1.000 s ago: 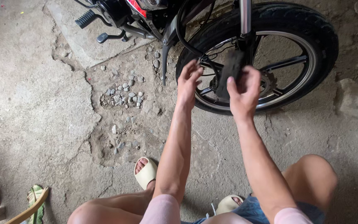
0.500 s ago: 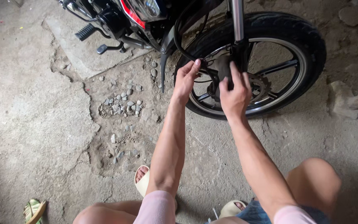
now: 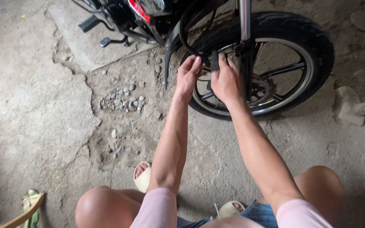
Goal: The person works on the front wheel of a motorcycle, repeatedly handling the brake disc and caliper area with both hands. They then move to the engine and footpeg area, manipulating components near the kickstand and footrest.
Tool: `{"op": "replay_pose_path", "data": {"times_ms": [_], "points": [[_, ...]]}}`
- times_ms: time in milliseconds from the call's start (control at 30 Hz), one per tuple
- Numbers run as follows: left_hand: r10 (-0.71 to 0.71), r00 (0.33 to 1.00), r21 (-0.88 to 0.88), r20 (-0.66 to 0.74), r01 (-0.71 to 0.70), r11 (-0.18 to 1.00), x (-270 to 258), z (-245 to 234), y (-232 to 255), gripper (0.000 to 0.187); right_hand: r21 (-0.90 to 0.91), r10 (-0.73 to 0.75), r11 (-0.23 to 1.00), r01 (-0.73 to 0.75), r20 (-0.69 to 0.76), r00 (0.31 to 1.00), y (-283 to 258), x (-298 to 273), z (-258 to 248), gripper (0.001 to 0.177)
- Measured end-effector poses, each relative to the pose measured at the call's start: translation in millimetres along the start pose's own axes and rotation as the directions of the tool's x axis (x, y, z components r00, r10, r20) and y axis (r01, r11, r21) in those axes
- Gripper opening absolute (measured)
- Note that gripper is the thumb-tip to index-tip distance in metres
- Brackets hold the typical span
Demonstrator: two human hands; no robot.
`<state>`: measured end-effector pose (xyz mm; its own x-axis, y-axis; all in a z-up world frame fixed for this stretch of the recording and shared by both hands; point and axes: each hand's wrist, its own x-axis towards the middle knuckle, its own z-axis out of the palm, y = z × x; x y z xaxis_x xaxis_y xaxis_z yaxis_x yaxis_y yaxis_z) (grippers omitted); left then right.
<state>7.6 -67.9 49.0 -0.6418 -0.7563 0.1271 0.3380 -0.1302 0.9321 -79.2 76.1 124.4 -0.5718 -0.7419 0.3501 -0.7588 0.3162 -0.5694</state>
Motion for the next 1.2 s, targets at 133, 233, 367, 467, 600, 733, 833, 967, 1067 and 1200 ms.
{"op": "replay_pose_path", "data": {"times_ms": [133, 233, 367, 467, 600, 733, 833, 967, 1067, 1200], "points": [[0.041, 0.998, -0.078, 0.037, -0.038, 0.996, -2, -4, -1, 0.033, -0.182, -0.2, 0.962, 0.202, 0.027, 0.979, -25, 14, 20, 0.033], [0.014, 0.997, -0.316, 0.081, 0.013, 0.949, -8, -3, 5, 0.032, -0.228, -0.365, 0.913, 0.339, -0.084, 0.927, -33, -7, 30, 0.034], [-0.004, 0.998, -0.069, 0.058, 0.008, 0.998, 8, -6, 31, 0.032, -0.307, -0.354, 0.887, 0.345, 0.028, 0.935, -13, -37, 12, 0.03], [0.055, 0.996, -0.006, 0.073, -0.054, 0.999, 7, -7, 28, 0.03, -0.027, 0.122, 0.992, -0.12, 0.158, 0.98, 21, -48, -10, 0.048], [0.067, 0.995, 0.086, 0.077, -0.074, 0.994, 3, -13, 28, 0.028, 0.536, 0.267, 0.813, -0.229, 0.007, 0.964, 22, -20, 8, 0.042], [0.121, 0.99, 0.048, 0.07, -0.125, 0.991, -1, -11, 25, 0.026, 0.535, -0.073, 0.819, 0.208, -0.262, 0.962, 15, -8, 26, 0.046], [0.109, 0.994, 0.017, -0.018, -0.108, 0.994, 0, -5, 22, 0.025, 0.264, -0.097, 0.958, 0.111, -0.066, 0.993, 21, -17, 3, 0.046], [0.149, 0.985, 0.043, -0.087, -0.146, 0.988, 8, 1, 28, 0.022, 0.229, 0.155, 0.961, -0.158, 0.031, 0.987, -16, -7, -11, 0.044], [0.169, 0.978, 0.075, -0.125, -0.161, 0.984, 9, -3, 35, 0.021, -0.026, -0.043, 0.999, 0.04, -0.117, 0.992, -50, -6, 17, 0.05], [0.182, 0.976, 0.246, -0.121, -0.148, 0.958, 24, -21, 63, 0.02, 0.077, -0.108, 0.988, 0.135, -0.281, 0.954, -57, 14, 52, 0.053]]}}
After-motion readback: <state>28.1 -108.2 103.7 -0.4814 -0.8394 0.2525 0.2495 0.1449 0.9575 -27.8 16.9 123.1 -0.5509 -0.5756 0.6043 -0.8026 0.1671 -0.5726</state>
